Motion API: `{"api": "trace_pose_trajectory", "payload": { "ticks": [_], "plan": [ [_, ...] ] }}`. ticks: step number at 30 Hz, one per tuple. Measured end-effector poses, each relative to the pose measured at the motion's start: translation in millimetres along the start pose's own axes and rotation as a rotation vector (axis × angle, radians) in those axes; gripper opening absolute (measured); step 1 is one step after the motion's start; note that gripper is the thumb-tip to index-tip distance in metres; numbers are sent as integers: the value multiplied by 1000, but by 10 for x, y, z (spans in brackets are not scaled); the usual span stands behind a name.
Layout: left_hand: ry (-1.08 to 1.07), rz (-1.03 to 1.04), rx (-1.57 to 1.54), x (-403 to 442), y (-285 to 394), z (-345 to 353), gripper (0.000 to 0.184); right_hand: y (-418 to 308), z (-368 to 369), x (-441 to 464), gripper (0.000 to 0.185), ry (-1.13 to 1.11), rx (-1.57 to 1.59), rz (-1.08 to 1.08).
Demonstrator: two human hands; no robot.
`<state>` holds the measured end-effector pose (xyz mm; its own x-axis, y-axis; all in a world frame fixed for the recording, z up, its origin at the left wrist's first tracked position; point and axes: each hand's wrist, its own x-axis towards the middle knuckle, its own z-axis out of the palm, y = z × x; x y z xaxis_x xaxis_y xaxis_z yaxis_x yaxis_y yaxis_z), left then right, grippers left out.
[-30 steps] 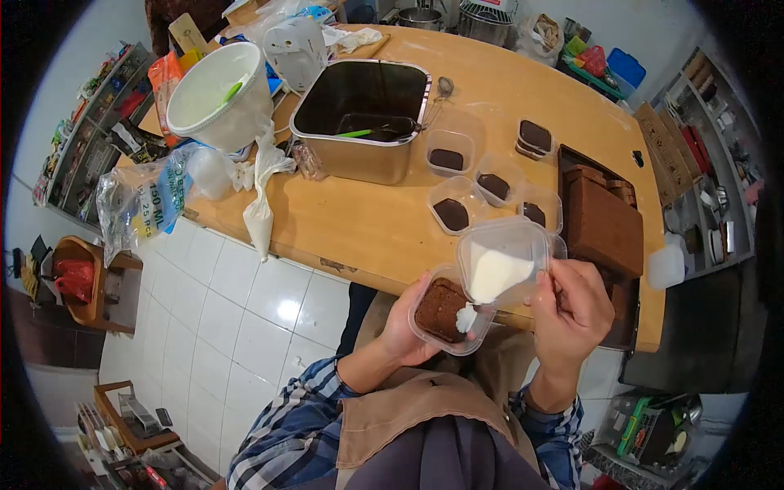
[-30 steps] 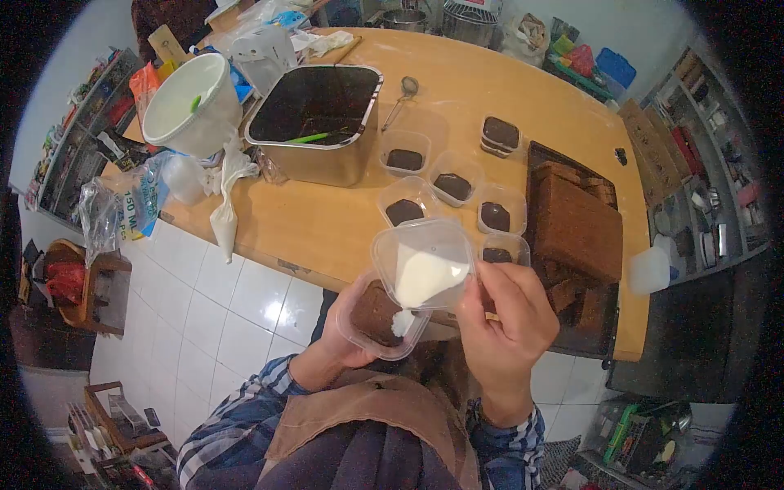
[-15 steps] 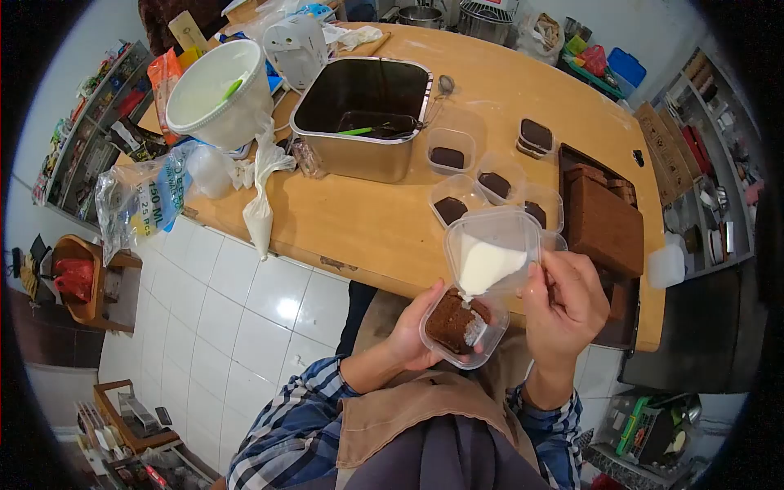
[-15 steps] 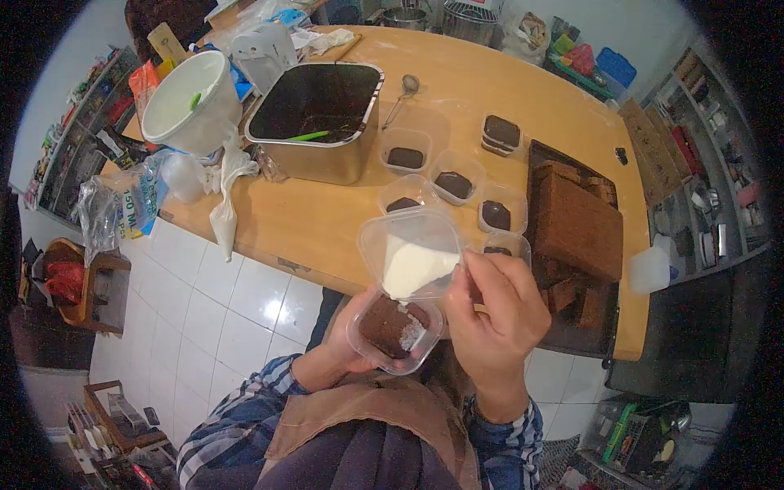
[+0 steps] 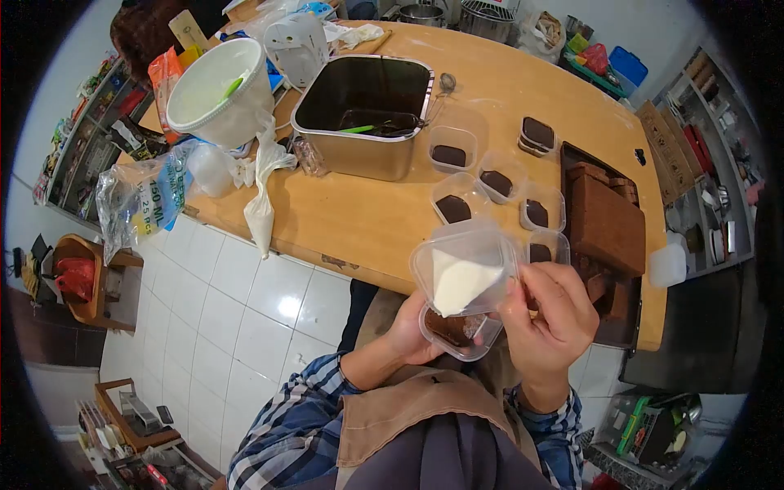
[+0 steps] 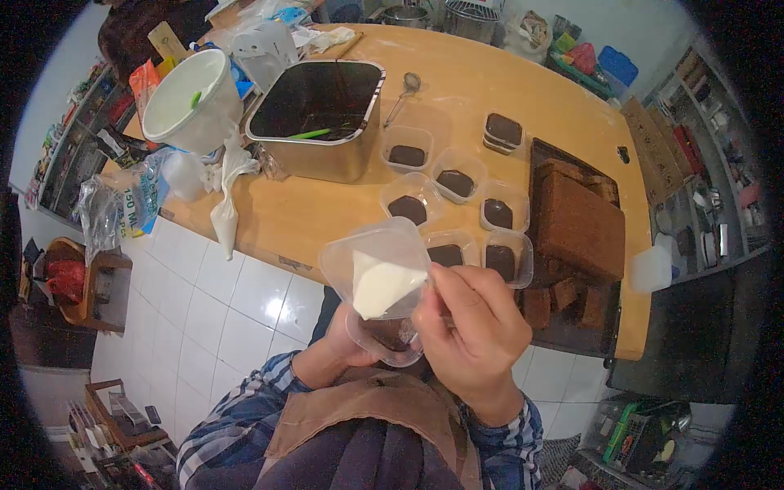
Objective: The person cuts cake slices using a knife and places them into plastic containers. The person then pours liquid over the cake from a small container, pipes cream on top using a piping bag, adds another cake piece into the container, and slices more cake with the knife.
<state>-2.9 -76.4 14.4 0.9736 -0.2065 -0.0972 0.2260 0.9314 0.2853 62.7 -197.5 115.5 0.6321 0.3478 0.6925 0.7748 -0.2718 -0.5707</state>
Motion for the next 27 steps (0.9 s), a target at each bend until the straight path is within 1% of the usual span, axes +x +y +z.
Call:
{"api": "trace_pose_trajectory", "payload": {
  "ticks": [2,5,11,14,17,20,23,25,27],
  "plan": [
    [105,59,89,-20,28,106,55,-11,-10,-1,25,-2,-22,-27],
    [57,63,-4,-23,45,18,54,-30,-40,-32,25,-11,4,8],
    [212,29,2,-28,143,87,55,-31,-113,-53,27,-9,-7,57],
    [168,41,102,-23,112,28,57,-3,-111,-28,27,10,-33,56],
    [70,23,43,1,41,-96,58,37,-97,0,26,15,-46,24],
    [8,-6,119,-20,68,14,59,68,-75,-1,25,27,-55,41],
    [-19,-48,87,-26,59,-45,60,103,-78,-19,25,37,-72,58],
    [42,-32,126,-28,82,-14,61,123,-70,-37,24,49,-61,80],
    [30,-11,115,-37,97,-16,61,126,-64,-43,24,58,-43,107]
  ]
}}
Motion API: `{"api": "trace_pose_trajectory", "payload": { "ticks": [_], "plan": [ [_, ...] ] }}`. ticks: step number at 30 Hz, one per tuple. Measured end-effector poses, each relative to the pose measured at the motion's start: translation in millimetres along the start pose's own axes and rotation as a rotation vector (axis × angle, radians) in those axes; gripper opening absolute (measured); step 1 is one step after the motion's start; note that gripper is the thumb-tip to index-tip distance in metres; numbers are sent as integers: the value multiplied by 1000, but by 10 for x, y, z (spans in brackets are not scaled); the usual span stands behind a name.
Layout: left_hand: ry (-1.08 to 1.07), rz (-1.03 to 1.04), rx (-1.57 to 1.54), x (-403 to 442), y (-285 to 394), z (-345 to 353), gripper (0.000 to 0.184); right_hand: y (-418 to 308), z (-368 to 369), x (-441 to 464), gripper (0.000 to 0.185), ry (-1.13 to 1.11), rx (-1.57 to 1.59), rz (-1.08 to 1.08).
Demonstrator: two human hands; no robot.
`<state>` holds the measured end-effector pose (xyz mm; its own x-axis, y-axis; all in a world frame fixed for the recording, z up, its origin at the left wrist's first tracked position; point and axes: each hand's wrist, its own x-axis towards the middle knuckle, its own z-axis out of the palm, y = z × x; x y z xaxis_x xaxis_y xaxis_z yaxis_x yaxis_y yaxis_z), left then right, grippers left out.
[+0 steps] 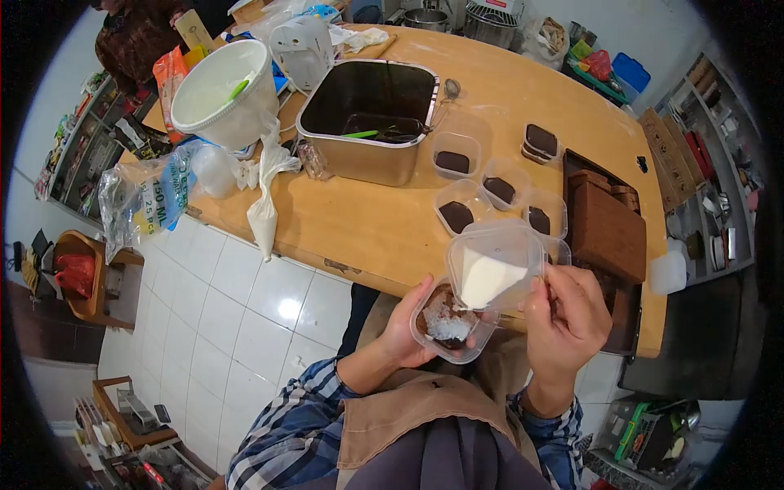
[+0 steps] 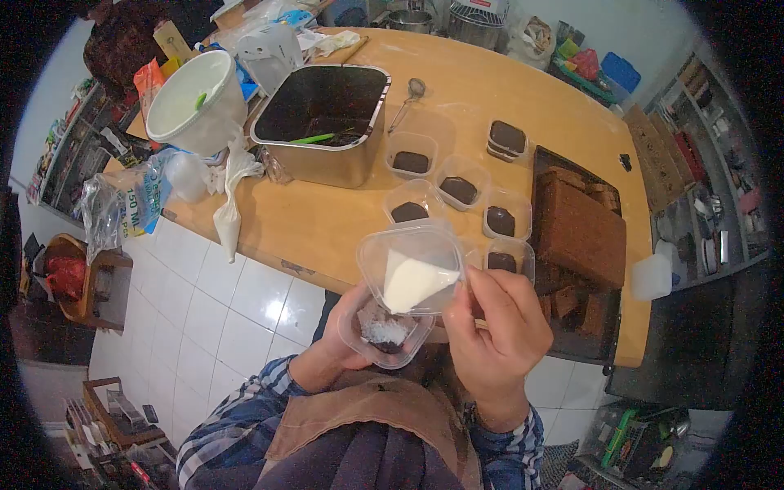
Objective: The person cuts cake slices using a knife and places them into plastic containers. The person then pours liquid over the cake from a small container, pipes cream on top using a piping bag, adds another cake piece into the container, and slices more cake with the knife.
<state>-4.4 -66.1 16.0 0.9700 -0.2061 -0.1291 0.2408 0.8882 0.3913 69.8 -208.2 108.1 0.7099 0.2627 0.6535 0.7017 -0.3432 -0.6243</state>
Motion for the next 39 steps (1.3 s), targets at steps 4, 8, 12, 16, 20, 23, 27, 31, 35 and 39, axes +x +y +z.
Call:
{"api": "trace_pose_trajectory", "payload": {
  "ticks": [4,8,12,16,20,23,27,31,35,39],
  "plan": [
    [-132,30,-115,-24,18,-59,61,-10,8,9,23,12,22,19],
    [37,79,-78,-69,45,-47,64,20,5,-1,22,30,3,-8],
    [21,56,-155,-88,83,18,64,47,10,-5,22,24,-22,-5],
    [-186,14,-187,-42,3,-95,63,39,57,-1,21,30,4,9],
    [-94,15,-116,-85,4,-44,61,27,124,20,17,-28,95,80],
    [0,66,-79,-158,31,-26,60,28,278,78,14,-104,486,377],
    [76,147,-12,-301,115,-232,56,31,482,177,10,-231,688,624],
    [7,310,132,-543,383,-292,46,135,796,172,11,-376,774,690],
    [250,555,-39,-904,528,-586,62,242,1180,37,13,-435,720,750],
    [244,703,-139,-1097,766,-593,63,337,1489,-68,14,-501,618,728]
  ]
}}
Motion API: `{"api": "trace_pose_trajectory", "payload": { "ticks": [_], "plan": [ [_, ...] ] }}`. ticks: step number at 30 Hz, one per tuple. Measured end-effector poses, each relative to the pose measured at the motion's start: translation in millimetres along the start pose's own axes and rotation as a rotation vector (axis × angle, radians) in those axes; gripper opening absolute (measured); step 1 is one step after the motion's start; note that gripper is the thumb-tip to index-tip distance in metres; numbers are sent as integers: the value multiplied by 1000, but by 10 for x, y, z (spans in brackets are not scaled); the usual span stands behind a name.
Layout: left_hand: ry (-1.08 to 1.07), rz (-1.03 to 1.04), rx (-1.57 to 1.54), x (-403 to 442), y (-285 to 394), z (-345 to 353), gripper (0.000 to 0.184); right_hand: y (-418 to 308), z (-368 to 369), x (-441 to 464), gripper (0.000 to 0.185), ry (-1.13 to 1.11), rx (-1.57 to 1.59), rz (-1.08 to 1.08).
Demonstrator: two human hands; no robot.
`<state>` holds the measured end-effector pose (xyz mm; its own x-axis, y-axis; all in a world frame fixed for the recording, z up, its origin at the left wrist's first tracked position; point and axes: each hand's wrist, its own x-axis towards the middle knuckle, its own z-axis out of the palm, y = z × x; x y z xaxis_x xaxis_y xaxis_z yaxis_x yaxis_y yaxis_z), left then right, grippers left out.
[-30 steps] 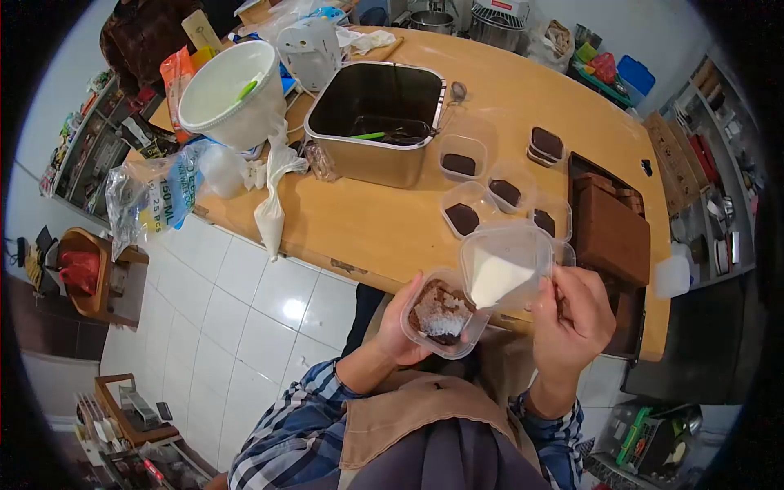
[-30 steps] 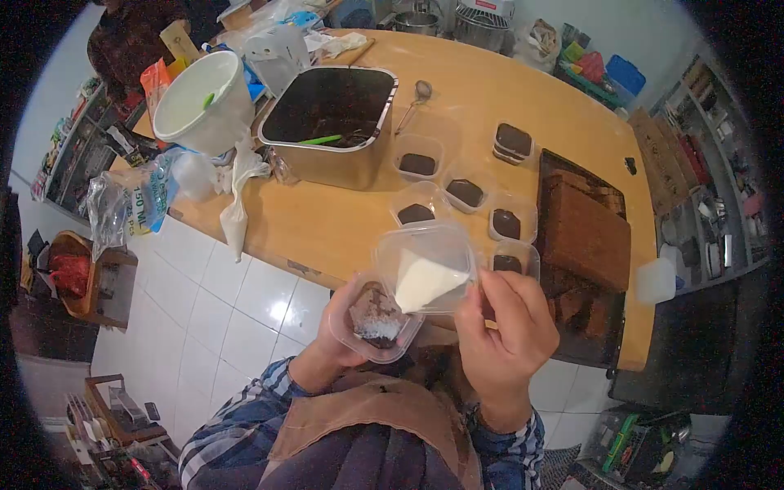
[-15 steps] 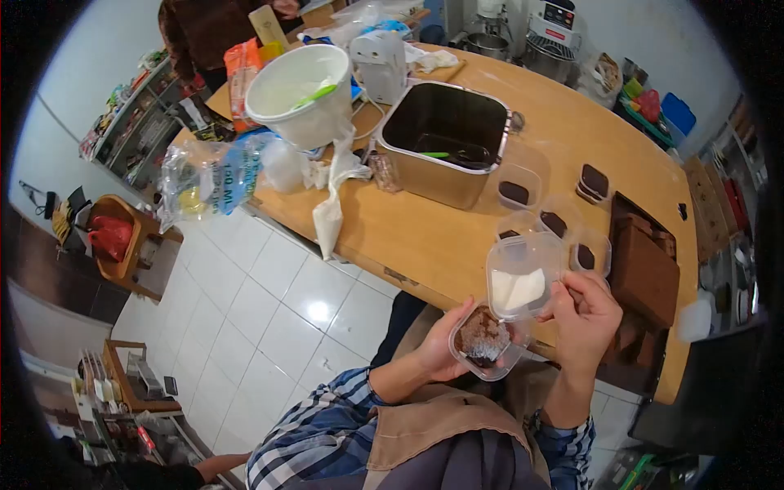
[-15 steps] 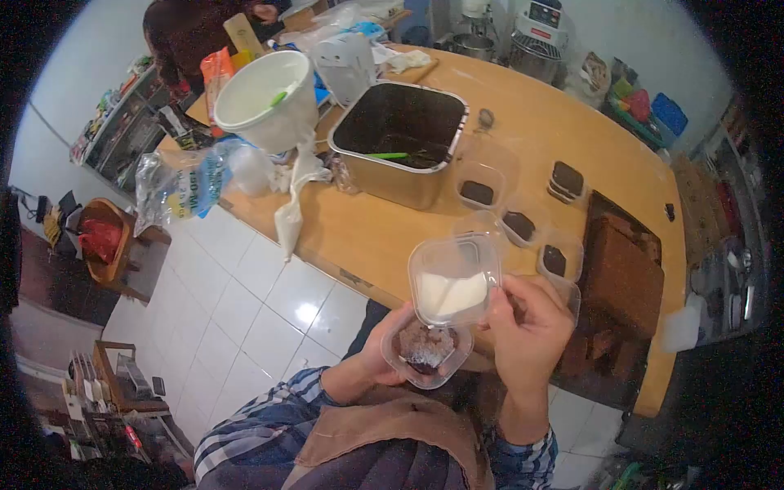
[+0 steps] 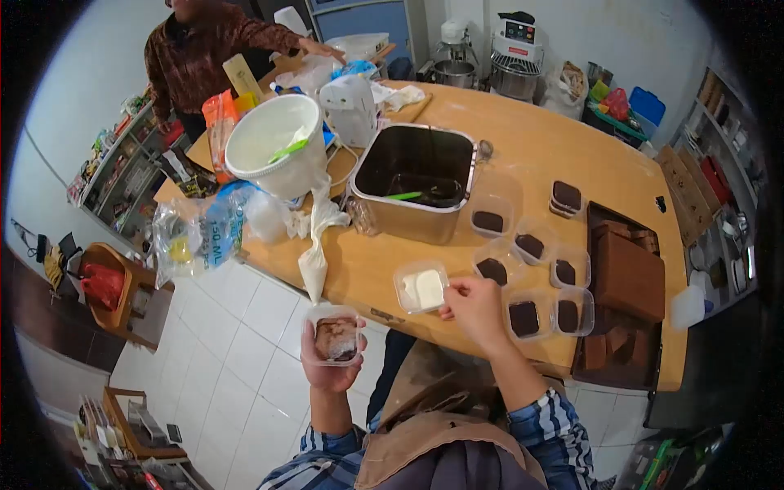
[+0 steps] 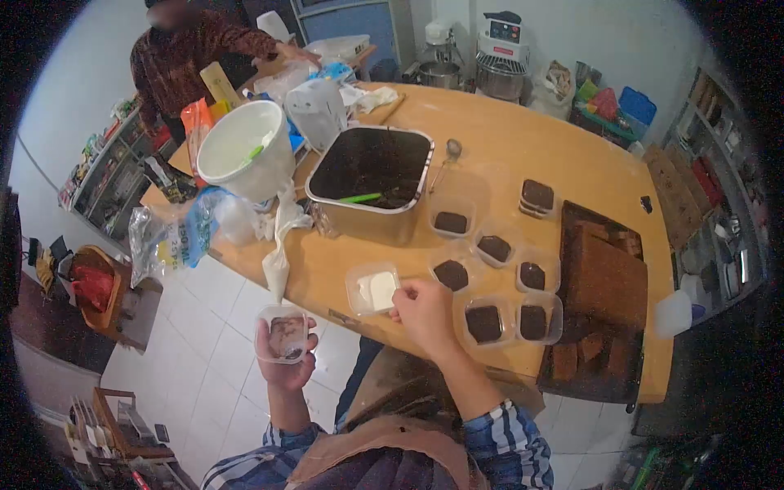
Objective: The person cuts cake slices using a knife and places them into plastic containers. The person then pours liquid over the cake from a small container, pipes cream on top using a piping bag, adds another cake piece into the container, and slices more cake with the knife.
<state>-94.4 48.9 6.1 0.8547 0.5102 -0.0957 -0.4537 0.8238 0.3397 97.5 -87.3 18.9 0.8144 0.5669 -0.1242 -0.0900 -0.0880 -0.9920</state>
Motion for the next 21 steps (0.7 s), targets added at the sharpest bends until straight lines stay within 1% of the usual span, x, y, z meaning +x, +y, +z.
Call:
{"api": "trace_pose_trajectory", "payload": {
  "ticks": [6,10,13,15,16,19,20,21],
  "plan": [
    [24,41,23,55,46,48,62,28,139,112,15,30,-22,6],
    [48,-6,45,97,-90,84,60,93,178,159,17,29,25,-29],
    [40,-46,54,122,-171,129,58,71,155,90,23,18,-5,-46],
    [-11,-51,82,137,-199,106,56,115,99,-5,26,111,-330,-342],
    [1,-38,100,143,-212,127,55,119,67,-45,28,160,-493,-486],
    [61,6,133,150,-298,259,55,-193,-33,-389,33,47,-263,-367],
    [99,29,129,163,-346,297,57,-245,-85,-498,33,35,-290,-382],
    [37,-35,156,167,-333,181,57,-285,-137,-587,34,25,-316,-388]
  ]
}}
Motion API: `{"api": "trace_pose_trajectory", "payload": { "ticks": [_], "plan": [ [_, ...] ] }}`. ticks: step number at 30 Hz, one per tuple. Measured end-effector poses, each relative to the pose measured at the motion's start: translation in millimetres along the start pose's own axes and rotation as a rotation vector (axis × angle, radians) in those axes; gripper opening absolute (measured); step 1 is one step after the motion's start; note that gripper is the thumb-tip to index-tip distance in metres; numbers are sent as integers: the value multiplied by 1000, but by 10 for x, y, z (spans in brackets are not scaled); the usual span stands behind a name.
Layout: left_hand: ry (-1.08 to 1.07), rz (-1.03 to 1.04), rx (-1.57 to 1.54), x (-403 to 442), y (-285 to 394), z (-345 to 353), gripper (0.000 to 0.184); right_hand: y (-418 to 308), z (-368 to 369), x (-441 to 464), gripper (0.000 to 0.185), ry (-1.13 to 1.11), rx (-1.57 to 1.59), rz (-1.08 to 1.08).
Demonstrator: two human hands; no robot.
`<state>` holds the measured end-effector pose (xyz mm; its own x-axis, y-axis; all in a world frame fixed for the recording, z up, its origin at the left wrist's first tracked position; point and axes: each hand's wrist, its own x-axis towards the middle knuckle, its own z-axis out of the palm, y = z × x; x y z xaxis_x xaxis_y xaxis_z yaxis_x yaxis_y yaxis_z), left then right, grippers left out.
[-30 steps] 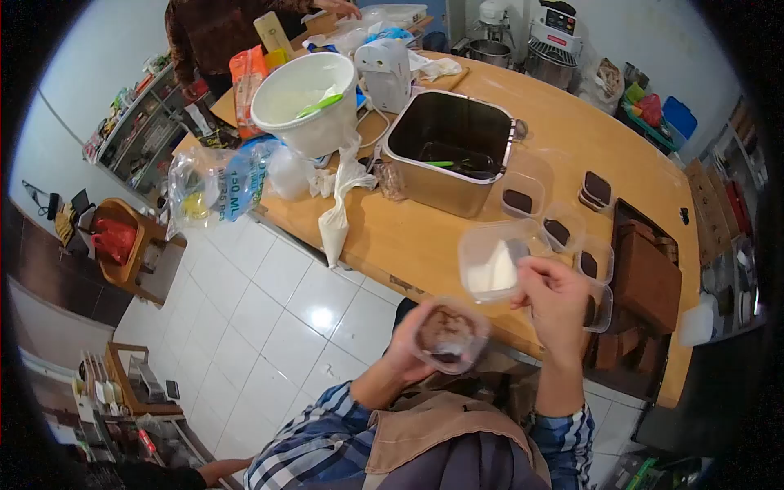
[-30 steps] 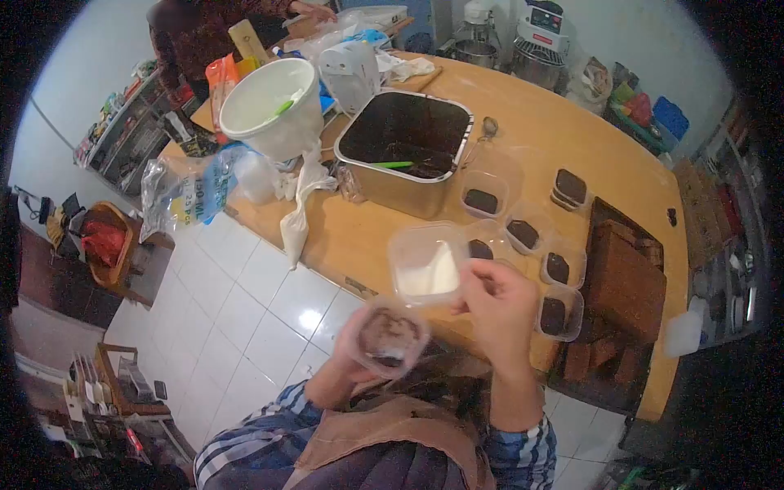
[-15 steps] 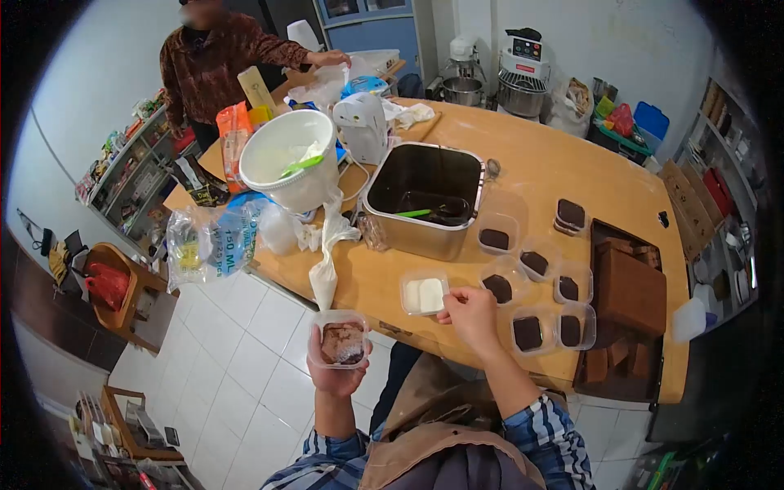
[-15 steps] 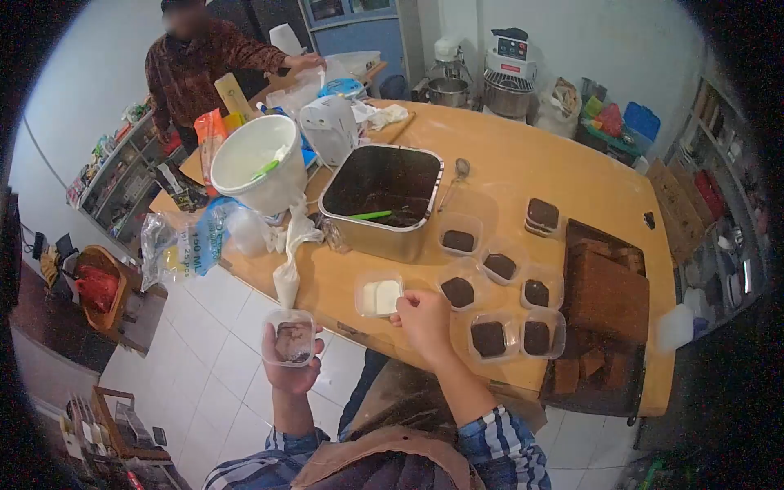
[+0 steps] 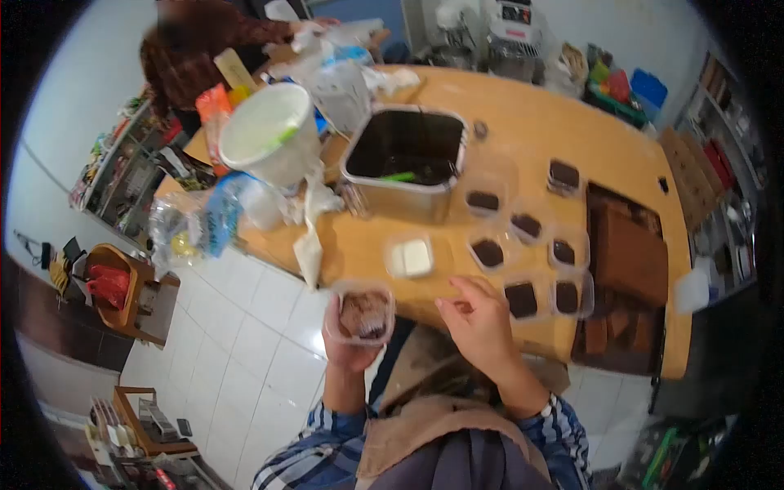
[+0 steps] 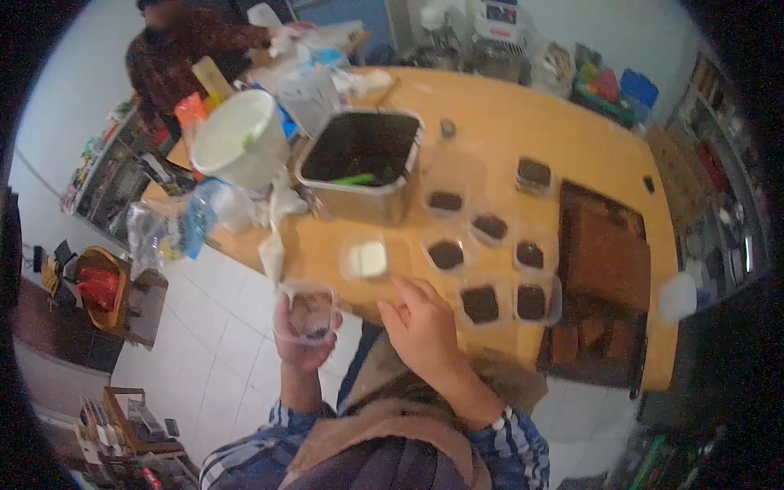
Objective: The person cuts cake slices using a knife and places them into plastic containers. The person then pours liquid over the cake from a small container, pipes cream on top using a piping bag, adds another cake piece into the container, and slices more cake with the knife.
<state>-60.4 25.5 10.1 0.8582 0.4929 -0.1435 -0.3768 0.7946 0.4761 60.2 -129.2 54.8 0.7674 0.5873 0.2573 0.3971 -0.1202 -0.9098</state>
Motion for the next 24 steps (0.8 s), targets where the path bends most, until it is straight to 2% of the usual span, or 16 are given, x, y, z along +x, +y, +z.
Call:
{"api": "trace_pose_trajectory", "payload": {
  "ticks": [2,5,6,8,9,10,13,14,17,19,20,21,24],
  "plan": [
    [-24,-58,-55,-17,-45,14,61,-95,-177,-116,36,-23,-70,-27],
    [-121,-126,-86,12,-143,1,64,-77,-391,-276,37,59,-30,-55],
    [-161,-147,-91,53,-165,16,65,-187,-460,-310,37,135,76,27],
    [-181,-173,-139,96,-225,147,66,-232,-656,-412,32,245,5,19],
    [-178,-186,-163,85,-275,211,67,-198,-762,-482,30,293,-26,25],
    [-63,-160,-110,90,-338,291,68,-132,-875,-569,27,333,-19,25],
    [-257,-209,-77,152,-495,522,66,28,-1154,-792,20,486,-66,18],
    [-99,-185,-68,154,-601,598,70,54,-1226,-841,19,547,-96,14],
    [-74,-258,-58,148,-759,783,69,69,-1428,-857,26,681,-469,-98],
    [-85,-288,-34,155,-862,821,67,79,-1660,-912,35,724,-803,-59],
    [-86,-295,-29,153,-914,833,67,181,-1764,-978,39,840,-730,-3],
    [-88,-302,-24,147,-961,843,67,215,-1921,-1053,37,863,-843,56],
    [-28,-309,25,99,-1001,886,69,620,-2441,-1413,36,956,-862,96]
  ]
}}
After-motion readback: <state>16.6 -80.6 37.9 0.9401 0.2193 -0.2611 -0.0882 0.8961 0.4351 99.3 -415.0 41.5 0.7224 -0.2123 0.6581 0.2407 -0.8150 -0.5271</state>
